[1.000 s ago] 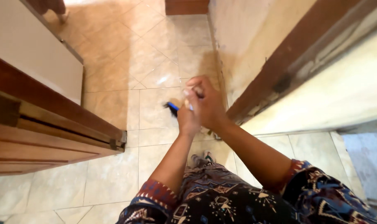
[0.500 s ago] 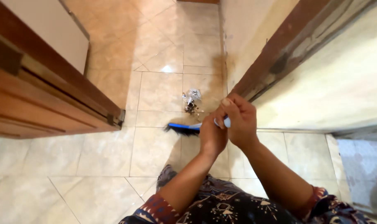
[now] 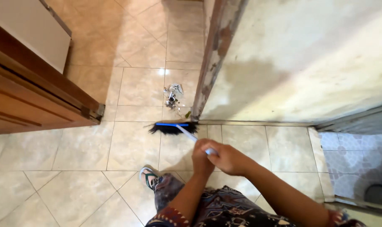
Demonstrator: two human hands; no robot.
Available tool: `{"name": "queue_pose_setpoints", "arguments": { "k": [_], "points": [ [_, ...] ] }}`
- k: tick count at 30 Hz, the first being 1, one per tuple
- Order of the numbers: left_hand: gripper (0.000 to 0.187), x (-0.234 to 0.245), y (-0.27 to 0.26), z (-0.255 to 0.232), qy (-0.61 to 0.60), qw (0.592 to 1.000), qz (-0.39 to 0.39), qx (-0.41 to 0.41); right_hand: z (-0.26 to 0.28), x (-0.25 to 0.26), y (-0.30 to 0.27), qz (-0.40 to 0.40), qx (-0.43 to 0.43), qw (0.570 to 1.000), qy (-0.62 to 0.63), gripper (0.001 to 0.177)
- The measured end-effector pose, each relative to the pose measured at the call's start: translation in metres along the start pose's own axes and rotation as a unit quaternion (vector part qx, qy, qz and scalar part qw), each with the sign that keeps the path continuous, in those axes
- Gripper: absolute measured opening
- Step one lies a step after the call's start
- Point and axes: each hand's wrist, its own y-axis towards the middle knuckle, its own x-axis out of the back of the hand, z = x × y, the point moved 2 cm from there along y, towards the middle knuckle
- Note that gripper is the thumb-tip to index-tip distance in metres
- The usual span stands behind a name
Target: The person sweeps the floor with a broom, moving a green stool and other items to reach the debris. They gather the trash into a pile and then pick up the larger pieces by hand.
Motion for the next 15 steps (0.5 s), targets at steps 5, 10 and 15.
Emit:
{"name": "queue_pose_setpoints", "arguments": {
  "k": [5, 10, 15],
  "points": [
    [0.017, -0.033, -0.031, 0.011, 0.044, 0.992, 0.062, 0.099, 0.017, 0.006, -0.03, 0.067, -0.286, 0.956, -0.006, 0.047],
    [0.018, -0.04, -0.043, 0.056, 0.023, 0.996, 0.047, 0.067, -0.03, -0.028, -0.014, 0.058, -0.239, 0.963, -0.106, 0.048],
    [0.021, -0.024, -0.036, 0.068, 0.068, 0.988, 0.122, 0.059, -0.053, -0.055, 0.001, -0.002, -0.206, 0.959, -0.195, 0.052]
  ]
}}
